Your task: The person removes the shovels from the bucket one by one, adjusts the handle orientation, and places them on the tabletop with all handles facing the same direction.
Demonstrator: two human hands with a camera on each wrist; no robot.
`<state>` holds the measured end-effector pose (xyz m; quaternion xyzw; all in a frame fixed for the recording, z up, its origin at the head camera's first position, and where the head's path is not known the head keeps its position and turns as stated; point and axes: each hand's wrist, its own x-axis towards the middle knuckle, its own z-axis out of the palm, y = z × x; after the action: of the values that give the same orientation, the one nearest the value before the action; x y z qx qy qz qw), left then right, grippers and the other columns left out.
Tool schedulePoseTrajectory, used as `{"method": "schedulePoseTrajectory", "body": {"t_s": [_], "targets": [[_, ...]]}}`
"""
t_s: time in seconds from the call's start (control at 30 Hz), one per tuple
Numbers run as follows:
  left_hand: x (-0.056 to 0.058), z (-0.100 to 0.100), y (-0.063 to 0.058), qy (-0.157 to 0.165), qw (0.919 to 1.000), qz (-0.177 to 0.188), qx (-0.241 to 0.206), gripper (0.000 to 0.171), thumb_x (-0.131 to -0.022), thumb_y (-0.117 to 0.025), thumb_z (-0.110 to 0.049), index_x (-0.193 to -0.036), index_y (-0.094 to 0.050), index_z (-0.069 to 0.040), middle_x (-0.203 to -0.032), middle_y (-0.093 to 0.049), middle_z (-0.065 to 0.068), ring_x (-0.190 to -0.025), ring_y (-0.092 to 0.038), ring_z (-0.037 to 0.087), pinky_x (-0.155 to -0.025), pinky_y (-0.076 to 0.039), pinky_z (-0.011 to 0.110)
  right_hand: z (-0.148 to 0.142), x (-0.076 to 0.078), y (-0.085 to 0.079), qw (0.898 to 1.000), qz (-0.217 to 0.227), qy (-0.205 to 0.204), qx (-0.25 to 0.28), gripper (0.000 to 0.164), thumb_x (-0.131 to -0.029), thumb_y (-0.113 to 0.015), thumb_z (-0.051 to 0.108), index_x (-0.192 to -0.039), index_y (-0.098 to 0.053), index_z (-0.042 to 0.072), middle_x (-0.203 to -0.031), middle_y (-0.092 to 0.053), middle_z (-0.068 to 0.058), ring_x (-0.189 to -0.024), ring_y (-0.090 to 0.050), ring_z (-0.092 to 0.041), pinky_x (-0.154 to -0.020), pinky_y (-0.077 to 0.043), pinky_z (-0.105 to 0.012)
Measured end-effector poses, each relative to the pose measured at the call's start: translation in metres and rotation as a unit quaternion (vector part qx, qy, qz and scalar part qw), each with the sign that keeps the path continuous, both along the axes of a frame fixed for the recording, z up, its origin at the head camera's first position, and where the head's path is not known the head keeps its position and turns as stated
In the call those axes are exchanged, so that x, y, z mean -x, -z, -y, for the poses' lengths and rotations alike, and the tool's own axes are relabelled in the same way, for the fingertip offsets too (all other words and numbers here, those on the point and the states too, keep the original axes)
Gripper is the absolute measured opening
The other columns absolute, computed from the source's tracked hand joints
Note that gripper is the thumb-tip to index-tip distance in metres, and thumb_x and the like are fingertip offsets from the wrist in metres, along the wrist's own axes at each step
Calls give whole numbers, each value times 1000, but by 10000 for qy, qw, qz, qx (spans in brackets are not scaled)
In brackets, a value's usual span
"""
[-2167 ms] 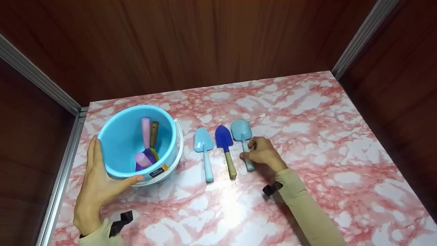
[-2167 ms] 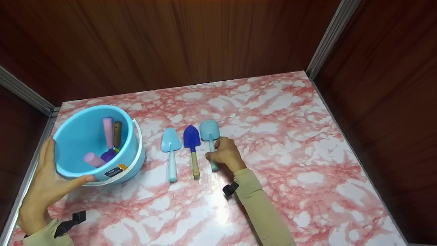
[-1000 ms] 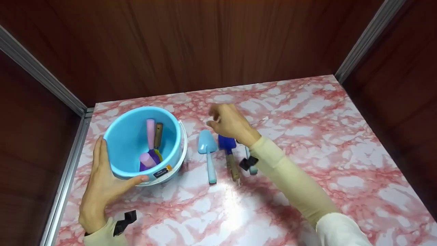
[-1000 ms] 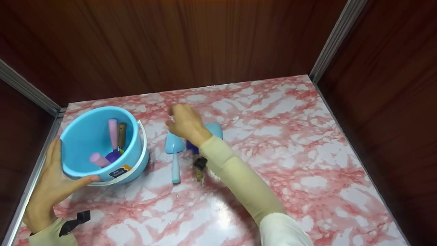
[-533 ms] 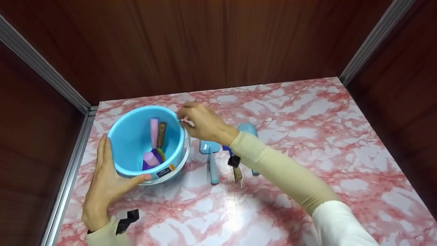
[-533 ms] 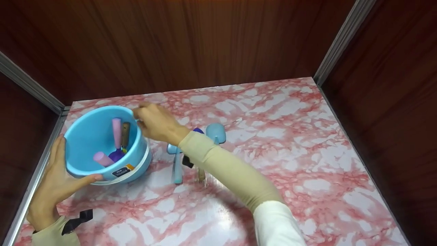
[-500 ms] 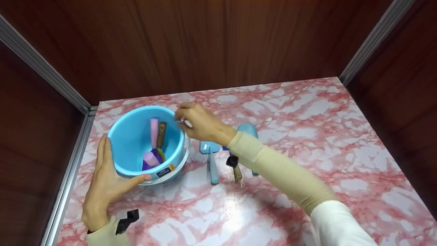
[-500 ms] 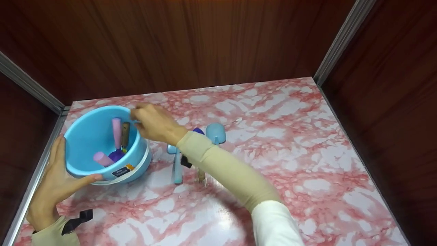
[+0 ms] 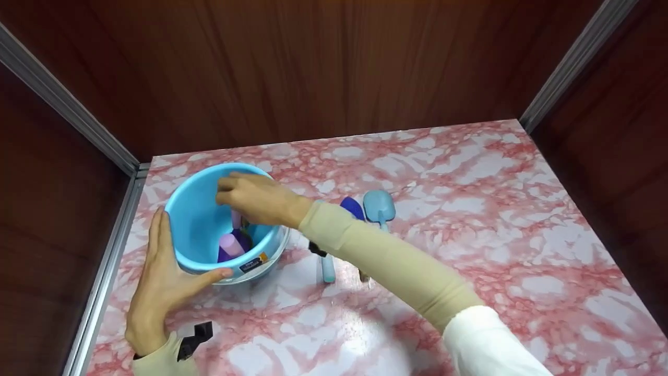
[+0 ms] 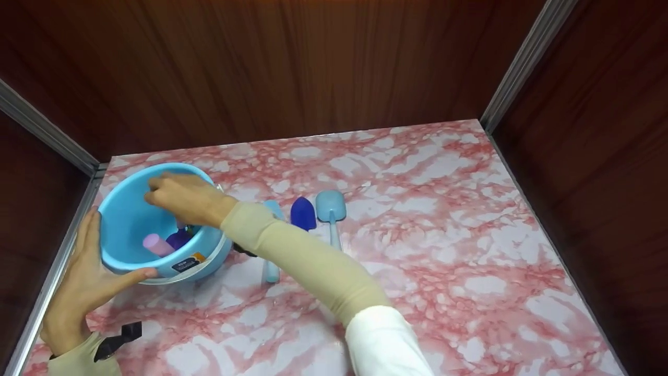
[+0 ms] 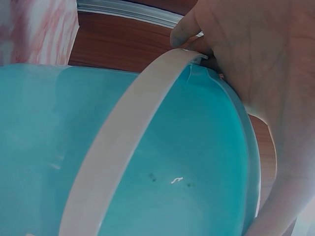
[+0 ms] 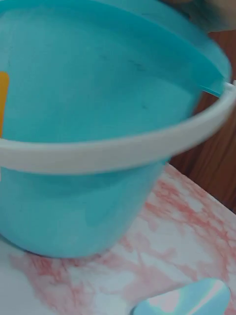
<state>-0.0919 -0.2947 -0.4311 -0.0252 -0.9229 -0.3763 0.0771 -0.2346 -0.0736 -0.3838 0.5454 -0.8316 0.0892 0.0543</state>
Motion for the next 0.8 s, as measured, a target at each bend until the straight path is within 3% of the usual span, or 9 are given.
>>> {"method": "schedulePoseTrajectory", "body": {"t_s": [0.1, 0.23, 0.4, 0.63, 0.8], "targets": [[0, 0, 1, 18, 10000, -86, 11, 158, -63, -104, -49, -173, 7, -26, -180, -2, 7, -153, -26, 49, -117, -35, 77, 15, -3, 4, 9957, -657, -153, -636, 29, -106, -68, 18, -134, -75, 14, -133, -69, -7, -118, -63, -22, -103, -55, -29], [1, 0, 1, 24, 9999, -155, 1, 156, -63, -104, -49, -173, 6, -29, -179, -3, 6, -151, -30, 49, -116, -36, 78, 29, -7, 10, 9834, -1214, -151, -1339, 29, -109, -63, 21, -137, -74, 18, -131, -71, -3, -117, -63, -20, -98, -56, -30], [1, 1, 0, 18, 9999, -160, -11, 155, -63, -104, -48, -173, 6, -31, -179, -5, 5, -151, -30, 47, -115, -37, 78, 38, -10, 16, 9658, -1729, 53, -1931, 29, -112, -58, 26, -135, -75, 23, -127, -75, 2, -116, -66, -17, -104, -57, -29], [1, 1, 0, -3, 10000, 3, -50, 155, -65, -103, -47, -172, 8, -33, -179, -5, 6, -153, -28, 48, -114, -38, 78, 44, -14, 21, 9450, -1930, 403, -2609, 30, -114, -52, 21, -123, -80, 28, -119, -78, 4, -107, -64, -15, -105, -52, -30], [1, 1, 1, -32, 9999, 118, -44, 154, -66, -102, -48, -172, 9, -33, -179, -3, 6, -153, -27, 49, -114, -38, 79, 48, -17, 19, 9207, -1833, 594, -3394, 30, -113, -53, 19, -131, -75, 31, -127, -73, 6, -110, -55, -14, -116, -43, -32]]}}
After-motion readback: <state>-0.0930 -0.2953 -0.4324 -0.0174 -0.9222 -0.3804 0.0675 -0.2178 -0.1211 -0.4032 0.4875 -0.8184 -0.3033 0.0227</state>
